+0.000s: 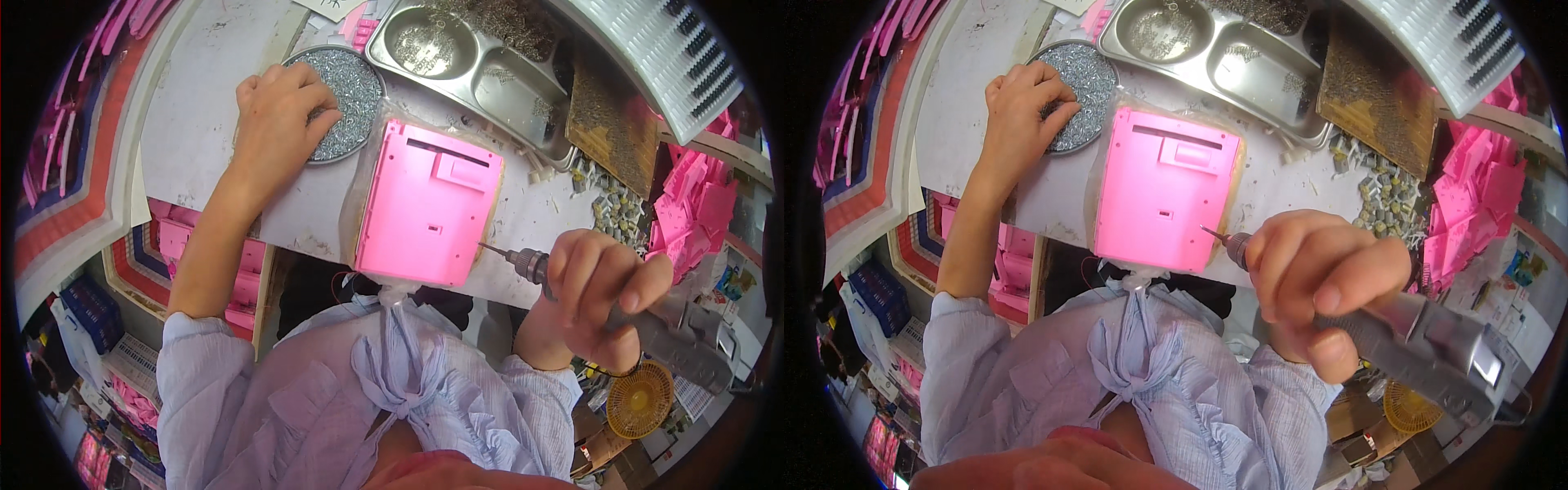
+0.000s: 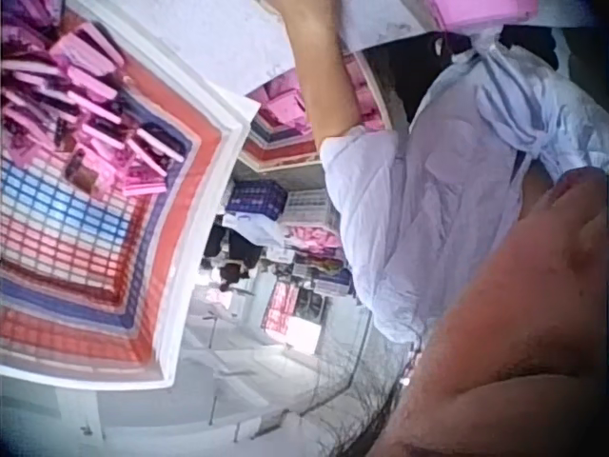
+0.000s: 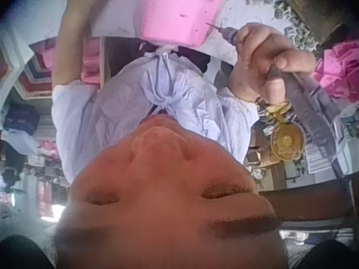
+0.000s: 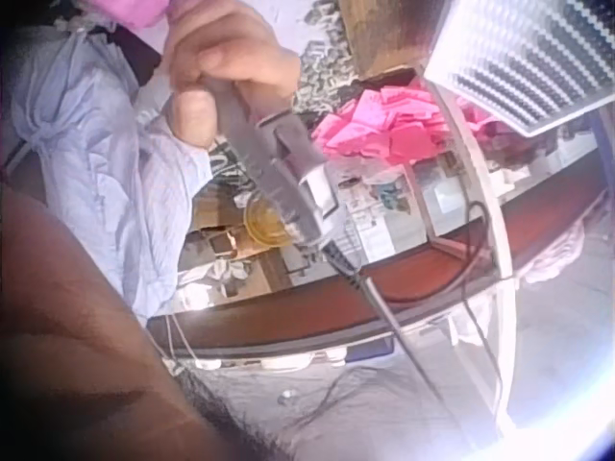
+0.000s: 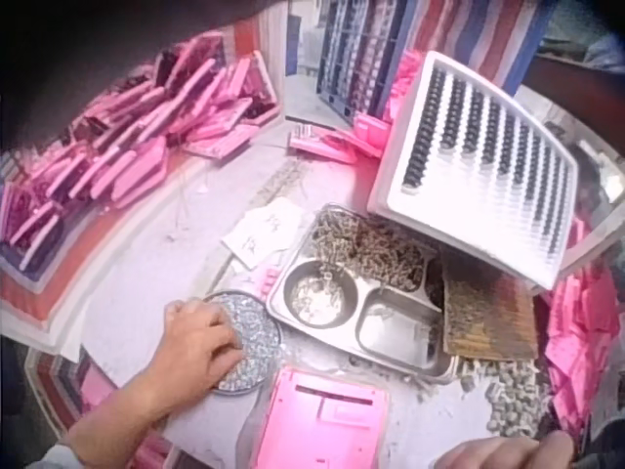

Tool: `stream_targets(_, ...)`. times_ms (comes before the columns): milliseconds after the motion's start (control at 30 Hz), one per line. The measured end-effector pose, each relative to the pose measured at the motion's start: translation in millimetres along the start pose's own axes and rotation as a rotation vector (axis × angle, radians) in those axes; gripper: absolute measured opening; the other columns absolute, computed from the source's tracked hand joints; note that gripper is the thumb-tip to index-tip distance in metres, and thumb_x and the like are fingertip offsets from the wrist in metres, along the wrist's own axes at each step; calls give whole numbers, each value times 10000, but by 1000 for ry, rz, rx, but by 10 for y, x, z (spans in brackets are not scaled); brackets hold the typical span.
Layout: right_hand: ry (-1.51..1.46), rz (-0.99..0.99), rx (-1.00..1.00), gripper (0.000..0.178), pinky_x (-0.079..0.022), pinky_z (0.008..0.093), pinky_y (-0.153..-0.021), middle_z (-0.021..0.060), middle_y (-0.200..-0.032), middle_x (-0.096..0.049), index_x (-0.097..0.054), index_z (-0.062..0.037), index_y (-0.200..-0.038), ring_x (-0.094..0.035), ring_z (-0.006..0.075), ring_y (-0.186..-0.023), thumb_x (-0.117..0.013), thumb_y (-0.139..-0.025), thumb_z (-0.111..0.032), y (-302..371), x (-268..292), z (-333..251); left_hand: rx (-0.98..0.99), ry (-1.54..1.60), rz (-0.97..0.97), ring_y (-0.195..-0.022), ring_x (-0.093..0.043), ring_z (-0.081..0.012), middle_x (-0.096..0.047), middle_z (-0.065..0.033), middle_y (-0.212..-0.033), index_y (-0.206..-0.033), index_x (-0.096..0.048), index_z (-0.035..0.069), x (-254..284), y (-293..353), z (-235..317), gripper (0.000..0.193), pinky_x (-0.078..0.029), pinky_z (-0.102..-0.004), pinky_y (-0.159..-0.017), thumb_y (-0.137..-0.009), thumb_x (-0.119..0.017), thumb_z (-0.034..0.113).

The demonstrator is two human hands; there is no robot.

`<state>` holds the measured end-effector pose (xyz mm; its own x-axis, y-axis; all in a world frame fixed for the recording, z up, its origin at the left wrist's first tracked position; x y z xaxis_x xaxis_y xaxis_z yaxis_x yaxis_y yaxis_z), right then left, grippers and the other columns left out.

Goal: Assembling and soldering electronic components inside a pink toy camera housing.

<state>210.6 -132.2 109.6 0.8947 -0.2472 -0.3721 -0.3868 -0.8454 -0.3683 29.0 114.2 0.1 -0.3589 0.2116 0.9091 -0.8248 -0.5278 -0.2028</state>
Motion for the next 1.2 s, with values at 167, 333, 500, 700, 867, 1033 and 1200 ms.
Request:
stream_targets(167,55,45,81,322,-492,360,-617,6,-655,-542,-522,-101,-1079,-544,180,-560,-740,-877,-228,263,-58,-61,-104,130,164,-881,-622,-263,-639,-45,-872,-886,-703,60,25,-8,-99,146,-421,-400,-864,-869,-756,194)
stream_targets(333,129,62,-29,323,-450,373,-635,-5,-653,-521,-525,-122,-1079,-505,167,-573,-733,-880,-269,553,-97,-72,-83,-74,161,-847,-636,-256,-656,-57,-848,-875,-687,56,-20,-17,-277,193,-448,-393,-811,-939,-710,237)
stream_targets(500,40,61,-42,280,-492,382,-680,42,-707,-587,-553,-57,-1085,-566,189,-650,-735,-885,-130,761,-173,-29,88,315,7,-788,-624,-230,-680,-74,-861,-911,-701,25,3,3,-143,195,-473,-314,-770,-958,-694,214)
stream_targets(700,82,-2,20,271,-483,375,-627,52,-694,-578,-553,-29,-1080,-571,198,-625,-729,-881,-86,794,-202,67,-142,569,-31,-863,-665,-262,-727,-103,-956,-948,-709,20,126,306,690,115,-506,-327,-857,-894,-737,118)
stream_targets(867,120,-13,65,221,-482,366,-552,59,-661,-571,-556,-8,-1019,-565,206,-564,-711,-868,-51,777,-227,157,-470,415,-3,-1125,-678,-290,-734,-105,-1162,-1063,-709,53,98,496,1089,210,-501,-428,-994,-868,-750,119)
stream_targets(1033,341,-133,-16,215,-524,394,-589,44,-615,-570,-523,-83,-937,-556,209,-529,-724,-881,-135,727,-337,193,-515,452,-114,-1263,-633,-293,-708,-119,-1268,-951,-641,31,-139,530,1093,141,-445,-497,-1104,-876,-739,100)
stream_targets(1200,325,-248,29,180,-513,385,-551,55,-619,-576,-528,-44,-912,-551,223,-499,-696,-855,-75,703,-335,276,-490,442,-130,-1268,-628,-284,-704,-99,-1280,-1015,-661,14,-190,542,1095,161,-433,-507,-1126,-895,-720,103)
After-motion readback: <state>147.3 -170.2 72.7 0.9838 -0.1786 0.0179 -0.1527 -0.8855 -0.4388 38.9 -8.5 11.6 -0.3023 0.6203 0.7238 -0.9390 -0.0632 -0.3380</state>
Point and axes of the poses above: each hand's wrist, its own y-axis away from the middle knuckle, its own x-axis out of the back of the hand, z = x × y, the point moved 4 cm from there along -y, towards the middle knuckle
